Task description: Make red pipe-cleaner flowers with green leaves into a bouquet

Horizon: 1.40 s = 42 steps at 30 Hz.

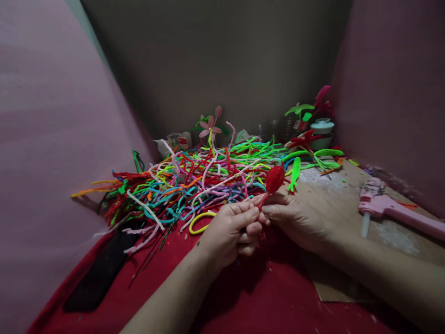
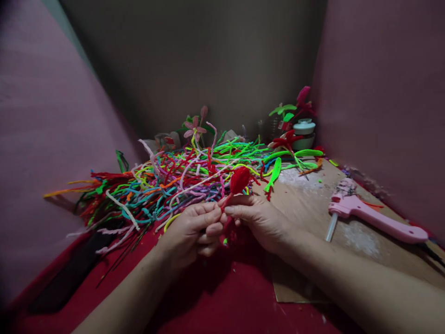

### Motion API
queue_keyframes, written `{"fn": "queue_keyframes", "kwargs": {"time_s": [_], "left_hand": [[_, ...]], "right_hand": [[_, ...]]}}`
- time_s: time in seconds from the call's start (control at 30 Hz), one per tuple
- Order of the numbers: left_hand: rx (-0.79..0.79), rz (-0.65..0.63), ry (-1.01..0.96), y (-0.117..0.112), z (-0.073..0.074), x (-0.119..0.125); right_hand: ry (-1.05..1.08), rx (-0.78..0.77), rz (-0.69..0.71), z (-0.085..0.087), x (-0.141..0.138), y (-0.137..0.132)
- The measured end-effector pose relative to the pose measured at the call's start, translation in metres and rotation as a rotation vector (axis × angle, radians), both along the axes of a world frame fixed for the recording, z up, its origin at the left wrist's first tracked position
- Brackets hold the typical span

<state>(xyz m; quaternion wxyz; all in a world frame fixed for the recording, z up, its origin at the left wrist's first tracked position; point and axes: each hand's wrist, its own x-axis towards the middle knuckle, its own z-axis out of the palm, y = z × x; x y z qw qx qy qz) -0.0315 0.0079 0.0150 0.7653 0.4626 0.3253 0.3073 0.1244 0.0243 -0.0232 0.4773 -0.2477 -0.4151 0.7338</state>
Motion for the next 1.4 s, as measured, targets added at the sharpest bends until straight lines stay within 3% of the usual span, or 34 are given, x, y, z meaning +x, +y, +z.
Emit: {"fn": "queue_keyframes", "kwargs": {"time_s": [0.1,0.23,0.3,0.4,0.57,0.8,0.93,1.07,1.17,1.4], "left_hand": [[0.306,0.126,0.273,-0.004,0.0,0.005],[1.014,0.315,0.831,-0.005,-0.011,0.008],[1.281,0.369,1.066,-0.005,-0.019,0.007],[1.466,0.379,1.232,-0.004,-0.026,0.005],[1.6,0.393,1.321,-0.005,-0.023,0.004],[1.575,0.301,1.338,-0.008,-0.02,0.004],[1.517,0.295,1.156,-0.005,-0.023,0.001],[1.446,0.372,0.9,-0.003,-0.021,0.0],[1.259,0.412,0.786,-0.005,-0.015,0.001],[0.738,0.371,0.515,-0.01,-0.006,0.008]], "right_hand": [[-0.006,-0.004,-0.036,-0.003,-0.001,0.001],[-0.034,-0.031,-0.121,-0.004,-0.001,0.001],[-0.058,-0.045,-0.154,-0.004,-0.002,0.0],[-0.075,-0.039,-0.199,-0.001,-0.004,-0.002],[-0.142,0.058,-0.233,0.0,-0.004,-0.004],[-0.177,0.082,-0.218,-0.005,-0.003,-0.003],[-0.189,0.082,-0.23,-0.002,-0.003,-0.004],[-0.157,0.062,-0.21,0.004,-0.005,-0.008],[-0.13,0.05,-0.204,0.006,-0.006,-0.01],[-0.006,-0.068,-0.167,0.004,-0.004,-0.008]]}}
